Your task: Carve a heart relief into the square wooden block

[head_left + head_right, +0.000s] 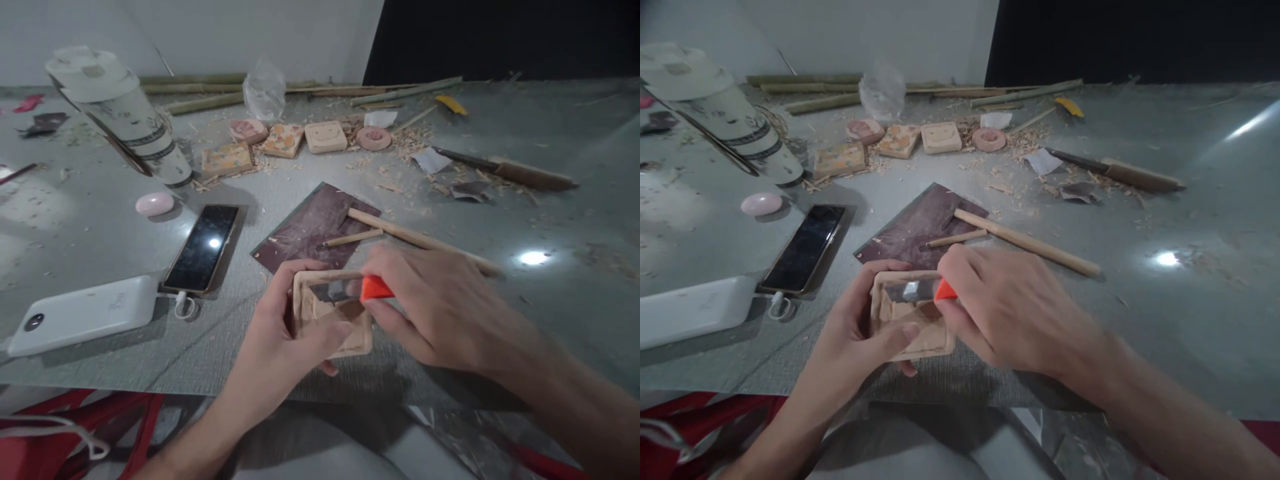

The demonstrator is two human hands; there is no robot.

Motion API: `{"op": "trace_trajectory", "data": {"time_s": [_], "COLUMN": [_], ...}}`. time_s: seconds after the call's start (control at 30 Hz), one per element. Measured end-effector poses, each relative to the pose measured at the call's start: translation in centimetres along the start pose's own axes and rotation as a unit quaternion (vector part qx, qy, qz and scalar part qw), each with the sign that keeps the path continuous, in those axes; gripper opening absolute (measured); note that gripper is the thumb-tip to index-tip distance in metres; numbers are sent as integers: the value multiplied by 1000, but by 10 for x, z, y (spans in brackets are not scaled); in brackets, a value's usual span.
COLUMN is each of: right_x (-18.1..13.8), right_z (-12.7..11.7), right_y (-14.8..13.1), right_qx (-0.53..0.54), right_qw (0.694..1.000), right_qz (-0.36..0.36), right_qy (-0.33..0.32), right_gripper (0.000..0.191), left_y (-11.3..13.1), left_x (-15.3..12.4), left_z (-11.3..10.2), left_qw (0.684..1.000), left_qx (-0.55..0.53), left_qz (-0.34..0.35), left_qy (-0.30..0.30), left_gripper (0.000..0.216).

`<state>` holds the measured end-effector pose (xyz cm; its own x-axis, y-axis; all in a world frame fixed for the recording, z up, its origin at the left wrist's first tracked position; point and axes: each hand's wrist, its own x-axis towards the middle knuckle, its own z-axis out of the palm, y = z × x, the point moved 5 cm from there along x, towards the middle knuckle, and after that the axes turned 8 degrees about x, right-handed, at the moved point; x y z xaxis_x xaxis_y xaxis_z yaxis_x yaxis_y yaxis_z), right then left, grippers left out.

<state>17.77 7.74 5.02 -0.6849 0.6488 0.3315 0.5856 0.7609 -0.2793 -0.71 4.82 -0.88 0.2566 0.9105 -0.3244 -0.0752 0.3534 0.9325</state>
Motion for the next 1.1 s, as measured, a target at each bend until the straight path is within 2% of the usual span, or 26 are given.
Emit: {"op": "trace_trajectory", "data": {"time_s": [0.13,0.37,0.67,0.9,1.1], "right_x": [0,-3,-2,-2,-4], "right_z": [4,5,4,5,5], "right_y": [-7,-7,-13,-18,-22], "right_qx": [-8,-19,-27,-24,-46], "right_qw": [999,998,998,999,996], "right_qz": [-42,-56,-37,-21,-20], "right_qy": [-1,14,37,44,74], "right_gripper": [15,22,31,32,28], "left_y": [1,0,-4,-8,-7], "left_x": [1,2,1,1,0], "left_z": [-3,-3,-6,-8,-8], "left_qw": [999,999,998,998,997], "left_qx": [29,37,44,38,37], "left_qz": [13,-3,4,16,36], "left_qy": [5,28,44,45,51], "left_gripper": [52,50,46,45,43]}}
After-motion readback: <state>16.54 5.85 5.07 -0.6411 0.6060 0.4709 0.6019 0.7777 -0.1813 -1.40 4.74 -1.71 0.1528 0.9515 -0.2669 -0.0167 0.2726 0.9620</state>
